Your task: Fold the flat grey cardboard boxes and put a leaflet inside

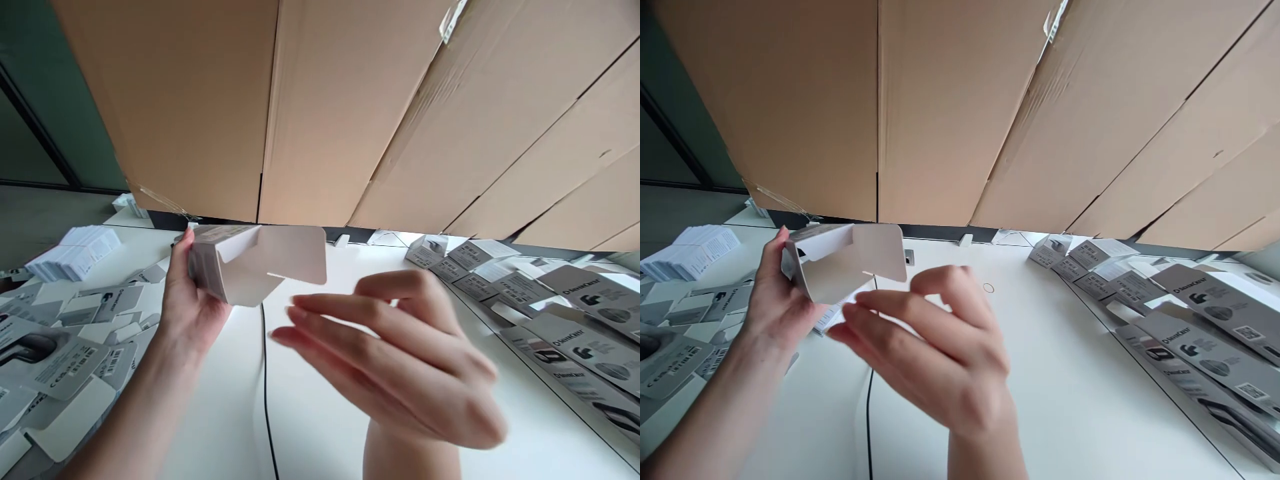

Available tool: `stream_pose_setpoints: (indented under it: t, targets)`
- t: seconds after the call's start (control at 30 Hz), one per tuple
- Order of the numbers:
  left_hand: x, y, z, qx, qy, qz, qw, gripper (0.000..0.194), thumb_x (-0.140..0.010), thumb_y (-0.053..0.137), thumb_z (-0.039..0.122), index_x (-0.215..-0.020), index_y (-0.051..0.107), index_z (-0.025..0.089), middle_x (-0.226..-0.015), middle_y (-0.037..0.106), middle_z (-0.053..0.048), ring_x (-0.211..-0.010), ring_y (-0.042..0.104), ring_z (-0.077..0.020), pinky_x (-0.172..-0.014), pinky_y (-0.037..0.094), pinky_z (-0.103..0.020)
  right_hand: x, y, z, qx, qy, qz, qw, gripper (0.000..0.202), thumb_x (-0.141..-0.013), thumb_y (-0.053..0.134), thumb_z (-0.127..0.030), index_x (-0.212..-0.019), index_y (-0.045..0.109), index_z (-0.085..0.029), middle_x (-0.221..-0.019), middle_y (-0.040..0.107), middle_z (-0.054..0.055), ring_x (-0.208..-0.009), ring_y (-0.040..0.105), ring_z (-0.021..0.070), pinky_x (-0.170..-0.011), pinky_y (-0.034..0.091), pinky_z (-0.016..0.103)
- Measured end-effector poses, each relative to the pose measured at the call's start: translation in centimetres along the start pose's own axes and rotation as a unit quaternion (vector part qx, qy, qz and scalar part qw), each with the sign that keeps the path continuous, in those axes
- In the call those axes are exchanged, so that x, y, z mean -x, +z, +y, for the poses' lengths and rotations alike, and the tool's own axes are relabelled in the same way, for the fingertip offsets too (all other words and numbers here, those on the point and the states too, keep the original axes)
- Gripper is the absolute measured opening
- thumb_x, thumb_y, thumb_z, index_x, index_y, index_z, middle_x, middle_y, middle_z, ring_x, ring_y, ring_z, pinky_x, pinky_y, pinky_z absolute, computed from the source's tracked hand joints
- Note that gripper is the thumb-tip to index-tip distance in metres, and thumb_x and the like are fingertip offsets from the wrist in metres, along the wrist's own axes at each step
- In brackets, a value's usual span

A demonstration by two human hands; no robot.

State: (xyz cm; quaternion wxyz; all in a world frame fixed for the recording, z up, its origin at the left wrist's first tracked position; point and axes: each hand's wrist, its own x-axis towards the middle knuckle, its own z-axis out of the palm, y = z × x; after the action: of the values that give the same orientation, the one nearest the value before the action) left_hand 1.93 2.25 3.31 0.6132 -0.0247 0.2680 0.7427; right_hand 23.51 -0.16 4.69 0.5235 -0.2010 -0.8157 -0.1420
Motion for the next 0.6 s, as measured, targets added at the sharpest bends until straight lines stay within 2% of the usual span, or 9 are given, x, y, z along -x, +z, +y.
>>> stream_pose_setpoints:
  t: [0.07, 0.13, 0.2, 0.27, 0.37, 0.47, 0.53, 0.6]
  targets:
    - [0.4, 0.3, 0.4, 0.04, -0.023, 0.001, 0.999, 0.022, -0.12, 0.072, 0.046, -0.113, 0.08, 0.026, -0.093, 0.09, 0.001, -0.082, 0.087, -0.0188, -0.076, 0.073, -0.026, 0.3, 1.1, -0.4, -0.041, 0.004, -0.046, 0.998, 0.029, -0.105, 0.095, -0.019, -0.129, 0.09, -0.035, -0.119, 0.096, -0.002, -0.069, 0.083, 0.0206, -0.059, 0.068, 0.041]
    - [0.8, 0.4, 0.5, 0.059, -0.031, -0.004, 0.998, 0.019, -0.119, 0.071, 0.044, -0.112, 0.078, 0.027, -0.086, 0.089, 0.003, -0.077, 0.086, -0.0179, -0.073, 0.072, -0.025, 0.9, 2.7, -0.5, -0.074, 0.036, -0.084, 0.993, 0.042, -0.111, 0.086, -0.014, -0.149, 0.085, -0.032, -0.145, 0.089, 0.003, -0.081, 0.09, 0.0194, -0.068, 0.075, 0.037]
    - [1.0, 0.3, 0.5, 0.058, -0.026, 0.001, 0.998, 0.017, -0.118, 0.071, 0.041, -0.113, 0.078, 0.027, -0.084, 0.088, 0.004, -0.075, 0.086, -0.0167, -0.069, 0.071, -0.025, 1.7, 4.5, -0.4, -0.09, 0.063, -0.095, 0.989, 0.053, -0.116, 0.079, -0.015, -0.165, 0.075, -0.035, -0.161, 0.08, 0.003, -0.096, 0.093, 0.0175, -0.079, 0.078, 0.032]
    - [1.1, -0.1, 0.4, 0.041, -0.018, 0.008, 0.999, 0.015, -0.116, 0.072, 0.038, -0.11, 0.078, 0.026, -0.084, 0.088, 0.004, -0.075, 0.085, -0.0161, -0.066, 0.07, -0.024, 2.4, 6.2, -0.2, -0.095, 0.075, -0.086, 0.989, 0.057, -0.118, 0.077, -0.018, -0.172, 0.069, -0.037, -0.168, 0.074, 0.003, -0.107, 0.094, 0.0161, -0.087, 0.079, 0.028]
    - [0.9, -0.8, -0.1, -0.006, 0.004, -0.011, 1.0, 0.012, -0.106, 0.086, 0.037, -0.109, 0.08, 0.026, -0.092, 0.089, 0.003, -0.09, 0.088, -0.018, -0.073, 0.071, -0.024, 3.2, 7.9, 0.1, -0.091, 0.08, -0.062, 0.991, 0.05, -0.12, 0.074, -0.018, -0.168, 0.073, -0.034, -0.165, 0.078, 0.003, -0.115, 0.093, 0.0156, -0.096, 0.077, 0.026]
    - [0.9, -1.1, -0.7, -0.052, 0.031, -0.037, 0.997, 0.02, -0.103, 0.092, 0.044, -0.113, 0.084, 0.028, -0.106, 0.091, 0.001, -0.108, 0.088, -0.0212, -0.077, 0.072, -0.024, 3.9, 8.7, 0.3, -0.106, 0.084, -0.051, 0.99, 0.037, -0.12, 0.07, -0.012, -0.148, 0.086, -0.03, -0.147, 0.09, 0.003, -0.121, 0.093, 0.0192, -0.105, 0.077, 0.03]
    - [1.1, -0.9, -0.9, -0.062, 0.046, -0.044, 0.996, 0.018, -0.108, 0.088, 0.045, -0.114, 0.086, 0.028, -0.11, 0.091, 0.001, -0.104, 0.087, -0.0199, -0.071, 0.07, -0.022, 4.0, 8.9, 0.3, -0.141, 0.102, -0.064, 0.983, 0.032, -0.12, 0.069, -0.011, -0.134, 0.092, -0.029, -0.138, 0.093, 0.003, -0.12, 0.093, 0.0207, -0.105, 0.077, 0.032]
    - [1.4, -0.4, -0.9, -0.065, 0.054, -0.033, 0.996, 0.016, -0.112, 0.083, 0.044, -0.112, 0.087, 0.028, -0.109, 0.091, 0.002, -0.095, 0.085, -0.017, -0.068, 0.069, -0.02, 3.9, 8.9, 0.2, -0.174, 0.12, -0.074, 0.975, 0.029, -0.12, 0.069, -0.012, -0.13, 0.092, -0.026, -0.134, 0.094, 0.005, -0.118, 0.093, 0.02, -0.105, 0.077, 0.031]
